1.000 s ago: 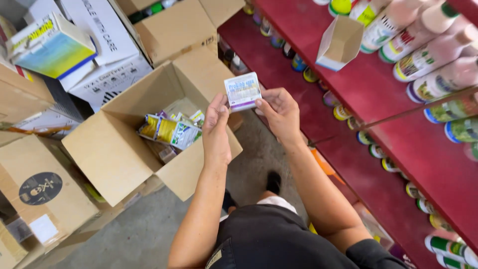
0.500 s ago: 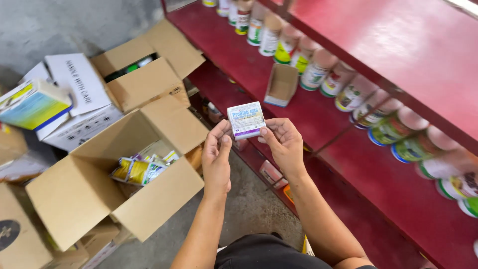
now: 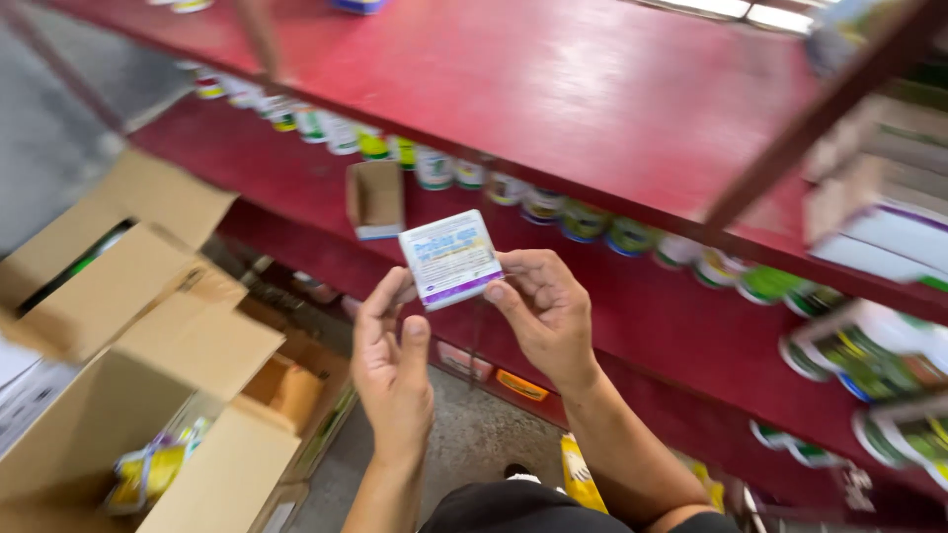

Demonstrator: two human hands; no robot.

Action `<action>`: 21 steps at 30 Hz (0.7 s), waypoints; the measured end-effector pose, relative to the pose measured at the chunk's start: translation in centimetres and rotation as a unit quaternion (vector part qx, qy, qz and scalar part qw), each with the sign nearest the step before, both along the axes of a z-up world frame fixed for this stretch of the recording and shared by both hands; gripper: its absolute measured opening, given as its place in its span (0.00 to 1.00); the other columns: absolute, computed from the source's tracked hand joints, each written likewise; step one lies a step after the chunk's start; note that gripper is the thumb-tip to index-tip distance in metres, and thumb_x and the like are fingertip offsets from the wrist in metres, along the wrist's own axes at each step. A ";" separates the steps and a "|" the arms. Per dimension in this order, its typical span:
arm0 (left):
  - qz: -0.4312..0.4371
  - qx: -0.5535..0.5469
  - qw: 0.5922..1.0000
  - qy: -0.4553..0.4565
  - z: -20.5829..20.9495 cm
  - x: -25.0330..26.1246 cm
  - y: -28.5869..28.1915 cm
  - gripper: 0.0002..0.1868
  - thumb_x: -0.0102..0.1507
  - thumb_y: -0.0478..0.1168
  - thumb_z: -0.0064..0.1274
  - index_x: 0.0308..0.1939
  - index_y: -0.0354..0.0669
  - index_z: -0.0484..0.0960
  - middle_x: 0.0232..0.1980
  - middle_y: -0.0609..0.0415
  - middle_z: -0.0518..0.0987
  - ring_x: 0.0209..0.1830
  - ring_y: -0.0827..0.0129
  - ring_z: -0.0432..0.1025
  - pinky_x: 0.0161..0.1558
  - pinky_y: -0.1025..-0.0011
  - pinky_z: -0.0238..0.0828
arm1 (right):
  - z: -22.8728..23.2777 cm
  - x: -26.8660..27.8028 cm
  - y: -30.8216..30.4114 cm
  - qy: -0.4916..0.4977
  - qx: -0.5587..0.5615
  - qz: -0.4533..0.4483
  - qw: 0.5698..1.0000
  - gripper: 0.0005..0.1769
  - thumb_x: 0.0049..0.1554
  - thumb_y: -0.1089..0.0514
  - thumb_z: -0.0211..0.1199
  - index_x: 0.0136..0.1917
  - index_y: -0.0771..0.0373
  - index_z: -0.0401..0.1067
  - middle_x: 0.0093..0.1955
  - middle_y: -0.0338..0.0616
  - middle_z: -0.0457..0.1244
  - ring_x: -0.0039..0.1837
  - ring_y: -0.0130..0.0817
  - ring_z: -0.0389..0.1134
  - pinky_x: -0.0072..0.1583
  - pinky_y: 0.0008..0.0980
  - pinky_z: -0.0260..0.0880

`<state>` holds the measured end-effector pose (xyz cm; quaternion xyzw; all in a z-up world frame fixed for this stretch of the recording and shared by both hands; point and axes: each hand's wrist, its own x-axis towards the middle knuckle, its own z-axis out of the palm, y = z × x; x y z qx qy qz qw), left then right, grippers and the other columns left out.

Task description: Organizing and shelving various agricultural product packets and boxes in a storage area.

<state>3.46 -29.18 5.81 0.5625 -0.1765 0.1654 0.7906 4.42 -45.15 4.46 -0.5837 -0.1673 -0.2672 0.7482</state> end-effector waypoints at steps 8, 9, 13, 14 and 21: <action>-0.044 0.075 0.991 -0.107 1.1 -2.6 -8.7 0.24 0.73 0.41 0.53 0.70 0.33 0.71 0.69 0.46 0.73 0.72 0.63 0.67 0.78 0.62 0.59 | 2.3 -7.2 -8.8 -0.022 -0.056 -0.135 0.989 0.16 0.64 0.71 0.62 0.64 0.72 0.66 0.63 0.53 0.68 0.64 0.32 0.71 0.67 0.31 0.73; -0.035 0.093 0.986 -0.135 0.9 -2.9 -9.8 0.22 0.73 0.41 0.53 0.69 0.34 0.73 0.69 0.47 0.73 0.73 0.63 0.67 0.78 0.62 0.58 | 2.6 -8.2 -9.8 -0.031 -0.068 -0.158 0.985 0.16 0.64 0.71 0.62 0.65 0.72 0.66 0.64 0.53 0.68 0.65 0.33 0.71 0.68 0.32 0.73; -0.080 0.086 0.978 -0.174 2.1 -4.4 -13.8 0.20 0.74 0.41 0.54 0.67 0.36 0.75 0.71 0.46 0.73 0.71 0.63 0.67 0.78 0.62 0.62 | 2.5 -11.4 -13.4 -0.049 -0.077 -0.218 0.972 0.18 0.64 0.72 0.62 0.66 0.72 0.66 0.64 0.53 0.68 0.65 0.33 0.71 0.68 0.32 0.73; -0.109 0.084 0.973 -0.188 2.6 -4.5 -14.7 0.20 0.74 0.40 0.54 0.67 0.35 0.75 0.71 0.45 0.73 0.72 0.61 0.67 0.77 0.62 0.64 | 2.6 -12.0 -14.2 -0.055 -0.072 -0.242 0.966 0.18 0.63 0.72 0.62 0.66 0.72 0.65 0.63 0.53 0.68 0.65 0.33 0.71 0.68 0.32 0.73; -0.165 0.146 0.939 -0.265 6.9 -4.5 -19.4 0.22 0.72 0.37 0.53 0.69 0.34 0.74 0.70 0.42 0.76 0.72 0.57 0.69 0.75 0.63 0.64 | 3.4 -14.3 -18.5 -0.076 -0.079 -0.381 0.918 0.18 0.63 0.73 0.64 0.65 0.71 0.66 0.58 0.49 0.69 0.60 0.30 0.72 0.65 0.29 0.73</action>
